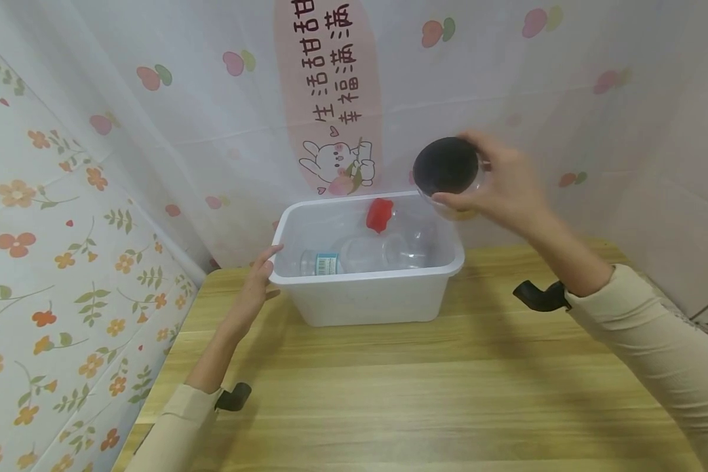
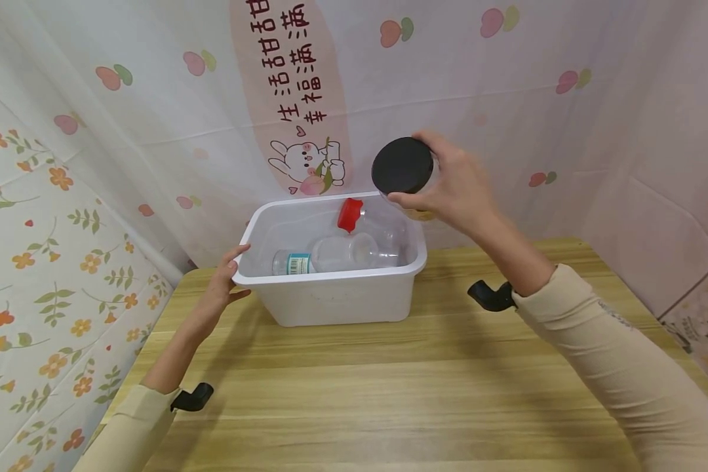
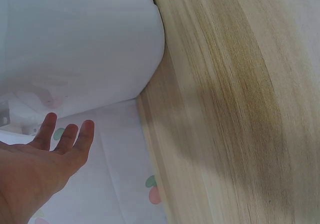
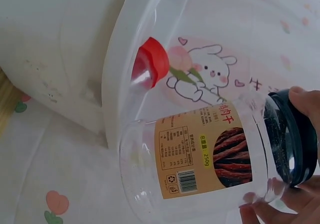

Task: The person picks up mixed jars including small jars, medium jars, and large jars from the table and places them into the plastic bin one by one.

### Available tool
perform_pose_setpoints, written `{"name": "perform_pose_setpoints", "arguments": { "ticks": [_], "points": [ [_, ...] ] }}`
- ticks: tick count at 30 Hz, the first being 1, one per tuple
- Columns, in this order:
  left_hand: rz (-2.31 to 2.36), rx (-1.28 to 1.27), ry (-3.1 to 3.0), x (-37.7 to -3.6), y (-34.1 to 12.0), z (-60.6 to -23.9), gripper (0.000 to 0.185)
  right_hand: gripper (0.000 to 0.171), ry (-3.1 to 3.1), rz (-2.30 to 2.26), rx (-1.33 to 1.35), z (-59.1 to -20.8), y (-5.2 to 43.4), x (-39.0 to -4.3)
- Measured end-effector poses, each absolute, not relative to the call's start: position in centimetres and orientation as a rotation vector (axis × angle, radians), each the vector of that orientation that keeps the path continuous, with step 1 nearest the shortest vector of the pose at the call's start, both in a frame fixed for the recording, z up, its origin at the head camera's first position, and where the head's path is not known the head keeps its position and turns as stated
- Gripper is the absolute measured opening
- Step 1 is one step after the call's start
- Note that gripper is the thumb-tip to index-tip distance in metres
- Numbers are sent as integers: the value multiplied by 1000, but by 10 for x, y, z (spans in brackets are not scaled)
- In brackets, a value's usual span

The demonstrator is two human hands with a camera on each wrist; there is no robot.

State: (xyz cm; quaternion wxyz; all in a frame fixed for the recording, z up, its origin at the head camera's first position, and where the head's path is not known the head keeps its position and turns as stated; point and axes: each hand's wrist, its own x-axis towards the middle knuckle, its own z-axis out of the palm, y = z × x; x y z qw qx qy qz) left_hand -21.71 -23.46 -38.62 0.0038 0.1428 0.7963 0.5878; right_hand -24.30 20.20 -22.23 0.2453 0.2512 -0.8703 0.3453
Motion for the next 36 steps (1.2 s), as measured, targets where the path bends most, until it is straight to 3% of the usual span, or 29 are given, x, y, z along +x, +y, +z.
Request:
{"name": "perform_pose_setpoints", "arguments": {
  "ticks": [25,36],
  "points": [
    [1852,428,2495,-217,-233,-385,53,88,-2575,813,769,-219,157,-241],
    [1850,432,2496,-217,-235,-386,53,82,-2688,664,827,-217,135,-239]
  ]
}}
